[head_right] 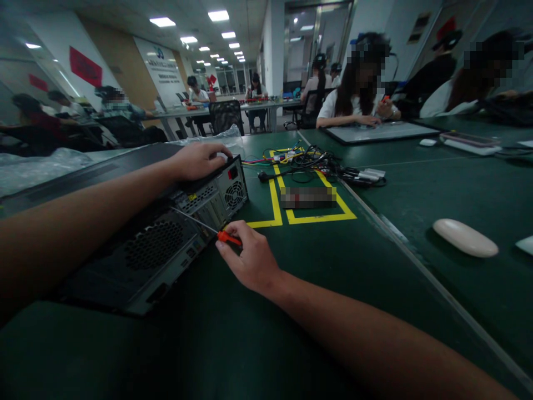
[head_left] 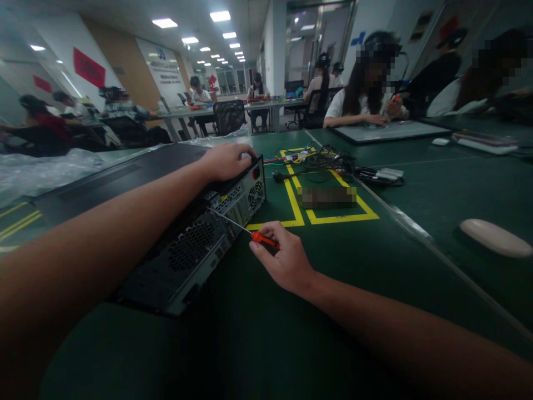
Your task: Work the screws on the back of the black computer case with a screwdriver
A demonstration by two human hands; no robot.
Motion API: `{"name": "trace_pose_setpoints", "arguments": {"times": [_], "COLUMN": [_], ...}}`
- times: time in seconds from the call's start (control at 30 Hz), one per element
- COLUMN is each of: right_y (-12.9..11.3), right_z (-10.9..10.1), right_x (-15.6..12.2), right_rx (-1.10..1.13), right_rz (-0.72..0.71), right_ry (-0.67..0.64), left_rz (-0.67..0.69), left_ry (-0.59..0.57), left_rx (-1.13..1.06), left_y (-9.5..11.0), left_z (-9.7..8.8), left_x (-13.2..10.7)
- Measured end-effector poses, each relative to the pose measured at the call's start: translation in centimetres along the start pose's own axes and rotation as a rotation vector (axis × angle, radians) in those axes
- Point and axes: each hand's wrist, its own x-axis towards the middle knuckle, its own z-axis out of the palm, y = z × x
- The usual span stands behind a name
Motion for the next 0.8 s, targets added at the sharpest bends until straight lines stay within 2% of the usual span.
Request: {"name": "trace_pose_setpoints", "arguments": {"times": [0.37, 0.8], "right_y": [-0.03, -0.16], "right_z": [-0.14, -0.13], "right_x": [-0.07, -0.08], "right_rx": [-0.009, -0.019], "right_rz": [0.034, 0.036], "right_ry": [-0.019, -0.01], "left_rz": [0.006, 0.007], "left_ry": [0.033, 0.014], "left_rx": [-0.032, 0.004], "left_y": [-0.3, -0.26], "left_z": [0.28, 0.16], "left_x": [0.16, 0.17]}}
